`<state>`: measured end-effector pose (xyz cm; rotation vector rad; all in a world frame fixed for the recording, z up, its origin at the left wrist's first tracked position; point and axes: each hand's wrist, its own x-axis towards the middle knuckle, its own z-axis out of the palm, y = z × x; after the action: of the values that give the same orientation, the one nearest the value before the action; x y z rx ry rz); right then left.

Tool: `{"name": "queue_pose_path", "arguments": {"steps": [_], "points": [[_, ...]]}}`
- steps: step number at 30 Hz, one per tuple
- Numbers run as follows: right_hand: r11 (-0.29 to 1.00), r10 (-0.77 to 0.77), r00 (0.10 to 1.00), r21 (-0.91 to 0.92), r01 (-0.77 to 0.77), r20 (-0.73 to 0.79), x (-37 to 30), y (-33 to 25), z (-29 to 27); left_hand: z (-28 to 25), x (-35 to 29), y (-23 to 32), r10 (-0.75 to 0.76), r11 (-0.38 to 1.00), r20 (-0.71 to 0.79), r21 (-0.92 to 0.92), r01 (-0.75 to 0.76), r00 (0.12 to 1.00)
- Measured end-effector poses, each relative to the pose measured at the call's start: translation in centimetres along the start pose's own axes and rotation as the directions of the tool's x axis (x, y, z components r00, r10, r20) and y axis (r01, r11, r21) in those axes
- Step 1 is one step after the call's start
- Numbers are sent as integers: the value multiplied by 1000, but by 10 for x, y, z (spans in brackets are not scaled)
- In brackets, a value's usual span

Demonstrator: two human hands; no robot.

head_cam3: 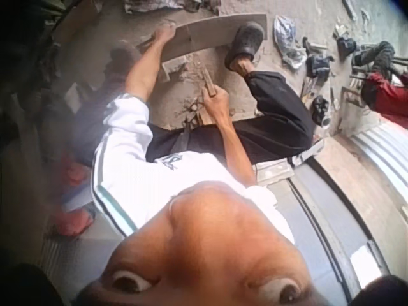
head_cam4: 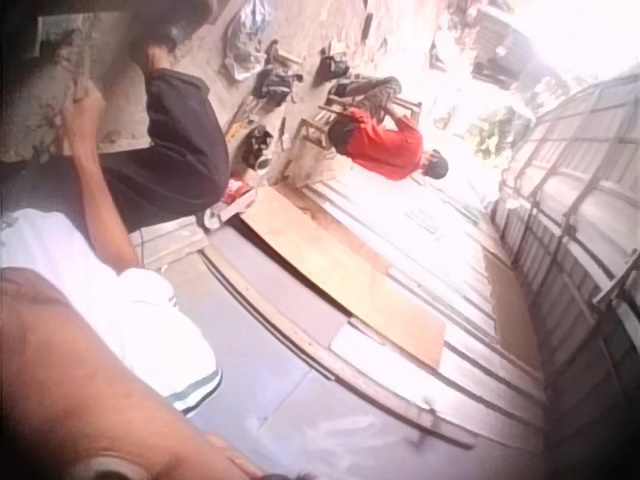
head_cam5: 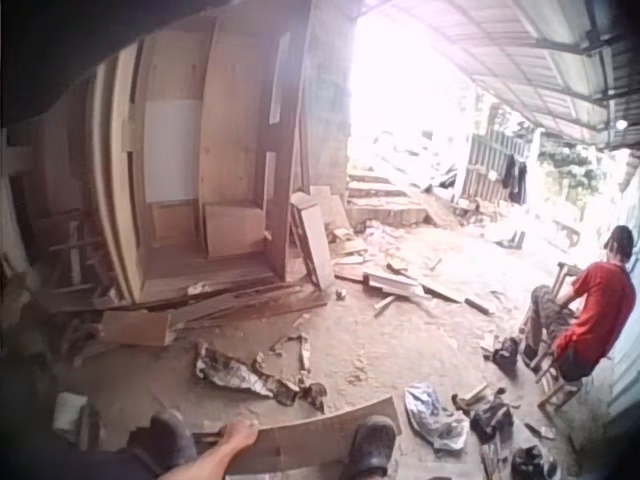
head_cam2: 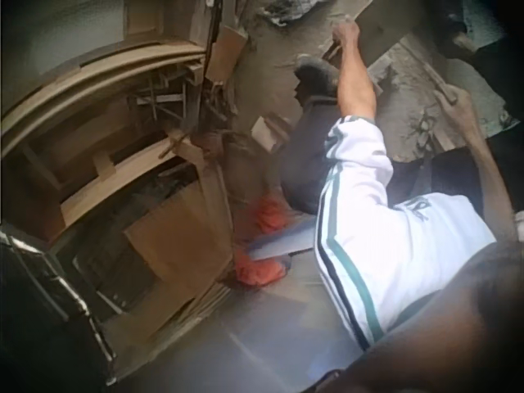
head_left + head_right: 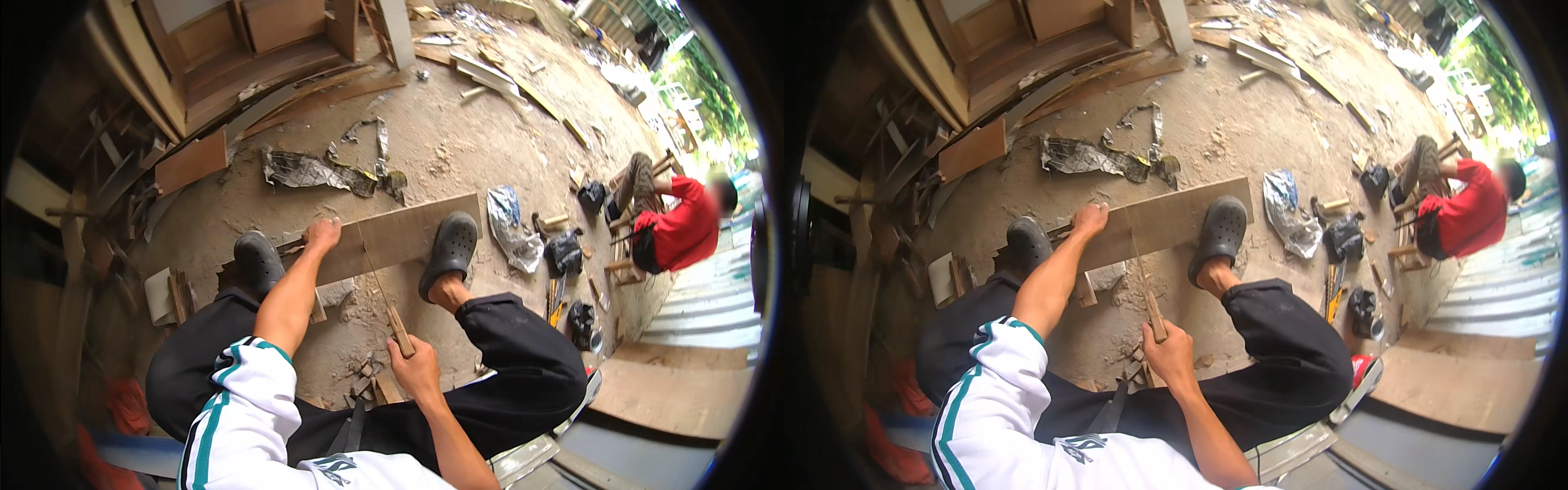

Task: The person sits on the floor and uses a hand saw to cut a plank of wood that is positioned between their feet. They repeatedly saw back and forth along the plank, occasionally adjusting their grip and the wood's position.

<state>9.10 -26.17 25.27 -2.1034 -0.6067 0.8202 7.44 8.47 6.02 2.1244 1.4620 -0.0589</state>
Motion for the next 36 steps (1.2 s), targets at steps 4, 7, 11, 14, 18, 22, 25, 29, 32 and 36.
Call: {"name": "queue_pose_path", "arguments": {"steps": [4,7,11,14,18,22,25,29,32,36], "points": [[990,-128,982,-74,119,-136,84,39,46,6,3,16,78,997,-14,19,-78,997],[992,-119,993,-32,118,-8,81,16,49,8,0,-9,77,997,2,13,-77,997],[981,-192,981,-4,192,-35,27,22,16,11,-1,-9,25,1000,-48,17,-24,999],[967,-244,966,-94,236,-84,82,41,44,10,-2,8,109,992,-43,-56,-111,993],[998,-49,999,-45,48,-15,79,8,58,11,-5,-9,53,997,-15,-48,-54,998],[995,-95,995,-11,95,-8,36,14,24,3,0,-3,24,999,-40,-43,-26,999],[984,-164,983,-88,158,-77,94,35,62,-3,-6,7,70,996,-22,-49,-71,997],[999,-16,1000,-37,16,-6,89,22,58,1,-12,-1,70,996,-69,-52,-73,995],[994,-96,995,40,98,-36,24,35,26,-5,-11,7,17,999,-70,-41,-20,997],[966,-247,965,-101,238,-90,99,52,60,0,2,13,67,997,-41,-40,-68,997]]}}
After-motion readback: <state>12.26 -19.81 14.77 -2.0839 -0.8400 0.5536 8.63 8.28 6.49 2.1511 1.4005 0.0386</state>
